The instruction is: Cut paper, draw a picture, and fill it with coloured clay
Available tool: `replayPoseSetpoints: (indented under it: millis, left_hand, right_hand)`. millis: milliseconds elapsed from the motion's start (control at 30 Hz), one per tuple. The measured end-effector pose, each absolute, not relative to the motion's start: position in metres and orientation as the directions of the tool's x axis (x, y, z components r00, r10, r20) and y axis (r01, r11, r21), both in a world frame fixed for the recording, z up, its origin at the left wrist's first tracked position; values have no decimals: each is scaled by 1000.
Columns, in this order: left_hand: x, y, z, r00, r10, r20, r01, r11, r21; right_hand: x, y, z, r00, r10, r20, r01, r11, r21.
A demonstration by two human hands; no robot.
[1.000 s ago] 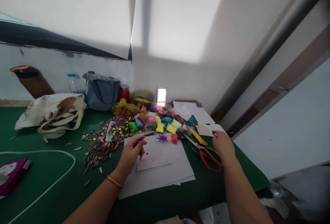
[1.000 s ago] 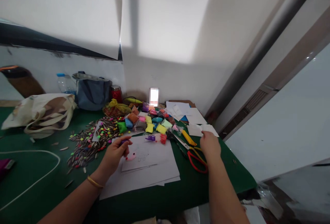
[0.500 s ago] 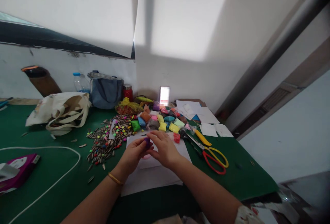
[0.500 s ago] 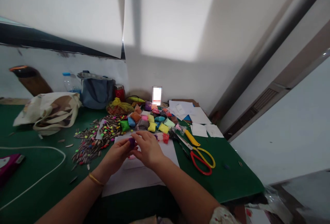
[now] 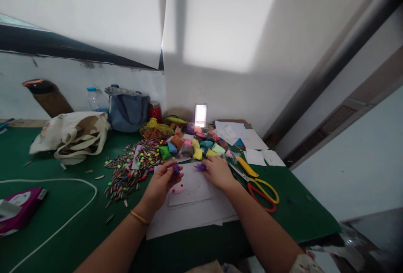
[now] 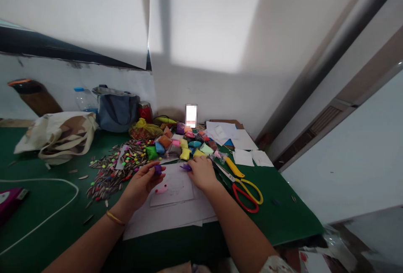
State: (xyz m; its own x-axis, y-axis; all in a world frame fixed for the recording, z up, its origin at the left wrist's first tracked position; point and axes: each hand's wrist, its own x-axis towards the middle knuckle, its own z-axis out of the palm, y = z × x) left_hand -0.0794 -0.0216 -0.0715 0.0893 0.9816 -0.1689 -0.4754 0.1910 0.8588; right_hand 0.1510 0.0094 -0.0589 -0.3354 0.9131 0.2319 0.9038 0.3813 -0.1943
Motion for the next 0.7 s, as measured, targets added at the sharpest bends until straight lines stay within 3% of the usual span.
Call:
replayPoseSetpoints:
  millis: [267,433,567,700]
  left_hand:
    - [-75,-25,-69,85,982,-166,-370,186,910]
    - [-76,-23,-72,90,978,-187,-303,206,931]
    - [-75,-24,-73,119,980,-162,-294,191,937]
    - [-67,-28,-72,111,991,-76,-208,98,973]
  right_hand:
    - [149,23,-74,-266,935,235,959,282,-36]
    - [147,30,-78,-194,956,220,976,211,-57]
    - [147,14,-69,-197,915,353,923,294,-248]
    - [131,-13,-53,-362,859,362,568,511,-646]
